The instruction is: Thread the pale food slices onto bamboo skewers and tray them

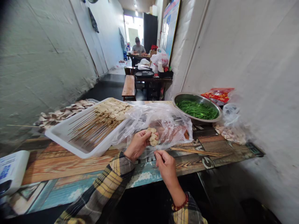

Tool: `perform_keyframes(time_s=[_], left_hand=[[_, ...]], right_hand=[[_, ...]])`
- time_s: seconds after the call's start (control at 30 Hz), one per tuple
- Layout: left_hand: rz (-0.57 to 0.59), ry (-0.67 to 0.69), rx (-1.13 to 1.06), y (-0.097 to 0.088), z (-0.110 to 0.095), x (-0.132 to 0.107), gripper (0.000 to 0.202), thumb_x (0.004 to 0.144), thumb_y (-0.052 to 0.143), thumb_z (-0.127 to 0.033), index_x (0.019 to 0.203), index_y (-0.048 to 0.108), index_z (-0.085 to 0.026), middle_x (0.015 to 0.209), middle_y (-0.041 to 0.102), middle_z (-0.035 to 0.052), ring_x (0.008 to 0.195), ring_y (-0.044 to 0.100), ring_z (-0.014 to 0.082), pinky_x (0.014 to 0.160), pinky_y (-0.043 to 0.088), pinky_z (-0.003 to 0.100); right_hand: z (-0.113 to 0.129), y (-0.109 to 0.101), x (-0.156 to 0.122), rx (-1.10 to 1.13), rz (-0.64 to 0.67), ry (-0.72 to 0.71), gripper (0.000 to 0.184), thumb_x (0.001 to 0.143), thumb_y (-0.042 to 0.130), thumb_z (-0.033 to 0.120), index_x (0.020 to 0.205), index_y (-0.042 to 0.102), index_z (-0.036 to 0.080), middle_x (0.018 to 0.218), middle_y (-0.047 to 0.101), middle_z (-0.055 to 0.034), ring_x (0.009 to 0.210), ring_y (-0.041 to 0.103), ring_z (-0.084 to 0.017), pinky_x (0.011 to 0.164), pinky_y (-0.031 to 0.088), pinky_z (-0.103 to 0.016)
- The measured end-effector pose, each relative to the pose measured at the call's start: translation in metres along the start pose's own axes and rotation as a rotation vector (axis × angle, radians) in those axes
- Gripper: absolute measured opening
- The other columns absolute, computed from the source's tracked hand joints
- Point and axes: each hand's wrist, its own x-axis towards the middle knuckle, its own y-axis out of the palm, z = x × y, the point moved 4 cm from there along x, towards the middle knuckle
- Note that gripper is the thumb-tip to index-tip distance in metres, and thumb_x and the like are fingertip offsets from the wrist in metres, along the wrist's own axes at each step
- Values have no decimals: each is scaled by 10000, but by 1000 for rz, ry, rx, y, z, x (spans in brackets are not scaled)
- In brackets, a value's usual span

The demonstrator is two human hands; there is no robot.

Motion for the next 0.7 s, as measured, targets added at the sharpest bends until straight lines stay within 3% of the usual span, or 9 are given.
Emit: perform_keyframes(time_s=[0.4, 0.7], left_hand=[[-93, 26, 11, -1, 3, -2, 432, 640, 770, -486, 851, 676, -121, 785, 711, 82, 631, 653, 169, 592, 506, 278], [-60, 25, 51, 3, 6, -2, 383, 646, 764, -473, 770, 671, -122, 707, 688, 56, 594, 623, 143, 593, 480, 257]], right_hand=[[4, -4, -4, -106, -57, -92, 302, 901, 497, 371, 878, 712, 160, 515, 563, 19, 486, 533, -136, 477, 401, -215], [6, -5, -2, -123, -82, -104, 314, 897, 502, 390, 848, 716, 166, 563, 622, -8, 549, 588, -152, 484, 426, -209]])
